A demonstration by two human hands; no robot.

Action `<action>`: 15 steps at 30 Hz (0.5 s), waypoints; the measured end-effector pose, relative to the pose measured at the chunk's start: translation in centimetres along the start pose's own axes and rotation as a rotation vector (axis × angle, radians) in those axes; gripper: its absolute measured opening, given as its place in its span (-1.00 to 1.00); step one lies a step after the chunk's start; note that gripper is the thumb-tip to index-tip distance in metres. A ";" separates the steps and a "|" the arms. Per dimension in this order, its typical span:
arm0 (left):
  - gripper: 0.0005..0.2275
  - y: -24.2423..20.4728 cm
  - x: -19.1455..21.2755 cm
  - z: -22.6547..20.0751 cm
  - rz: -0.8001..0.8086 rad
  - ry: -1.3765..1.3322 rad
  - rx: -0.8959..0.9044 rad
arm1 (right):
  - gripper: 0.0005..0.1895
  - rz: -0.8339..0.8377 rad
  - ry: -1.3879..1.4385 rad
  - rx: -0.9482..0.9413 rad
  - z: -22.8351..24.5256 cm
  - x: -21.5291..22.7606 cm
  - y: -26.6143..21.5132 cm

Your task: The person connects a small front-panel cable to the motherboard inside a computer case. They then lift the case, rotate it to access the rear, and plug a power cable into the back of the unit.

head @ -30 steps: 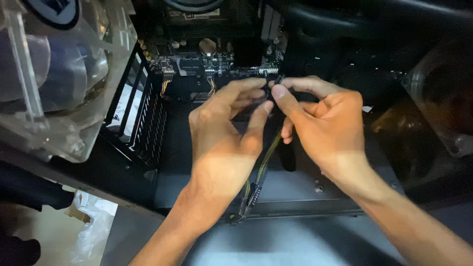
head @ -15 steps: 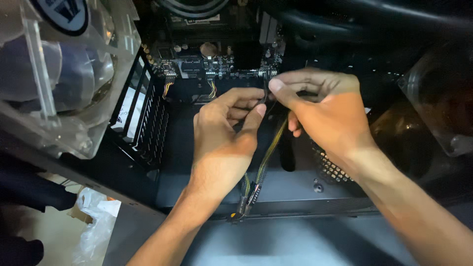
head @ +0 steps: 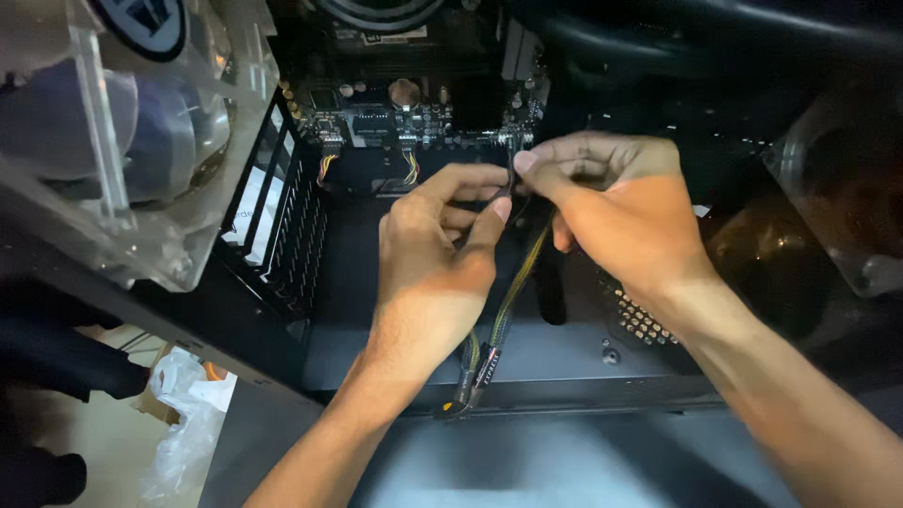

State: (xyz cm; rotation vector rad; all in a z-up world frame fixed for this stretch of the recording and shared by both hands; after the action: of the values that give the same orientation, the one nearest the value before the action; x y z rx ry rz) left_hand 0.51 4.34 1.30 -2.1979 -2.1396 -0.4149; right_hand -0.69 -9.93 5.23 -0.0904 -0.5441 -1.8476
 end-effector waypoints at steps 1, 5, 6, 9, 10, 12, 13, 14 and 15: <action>-0.87 0.1 0.0 0.1 -0.001 0.000 -0.001 | -0.90 0.000 0.001 0.001 0.0 0.0 0.1; -0.84 0.7 -0.6 1.4 0.003 -0.059 -0.016 | -0.88 0.014 0.120 -0.054 -1.8 -0.1 0.7; -0.82 0.9 -0.9 1.9 0.016 -0.127 -0.027 | -0.89 0.021 0.154 -0.028 -2.5 -0.1 1.0; -0.77 0.7 -0.6 1.1 0.043 -0.199 0.032 | -0.88 0.104 -0.002 -0.102 0.1 0.2 0.2; -0.77 0.8 -0.5 0.9 0.042 -0.199 0.031 | -0.88 0.105 -0.002 -0.100 -0.2 0.3 0.3; -0.83 1.0 0.1 0.6 -0.030 -0.104 0.019 | -0.87 0.188 -0.019 -0.053 -0.5 0.1 0.5; -0.83 1.2 0.1 0.3 -0.032 -0.104 0.017 | -0.87 0.189 -0.018 -0.051 -0.4 -0.1 0.6; -0.82 1.4 0.0 0.3 -0.019 -0.128 0.085 | -0.87 0.211 -0.029 -0.054 -0.4 -0.2 0.7; -0.81 1.6 -0.1 0.4 -0.005 -0.152 0.154 | -0.86 0.234 -0.040 -0.057 -0.3 -0.4 0.8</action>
State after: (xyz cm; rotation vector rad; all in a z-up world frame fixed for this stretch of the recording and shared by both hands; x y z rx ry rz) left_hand 2.14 4.23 1.17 -2.2033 -2.1681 -0.0820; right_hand 0.26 -9.91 5.09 -0.2207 -0.4869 -1.6361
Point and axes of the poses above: each hand's wrist, its own y-axis towards the middle knuckle, its own x-axis out of the back of the hand, z = x × y, the point moved 3 cm from there along y, towards the middle knuckle, and after that the axes turned 15 degrees about x, right-handed, at the moved point
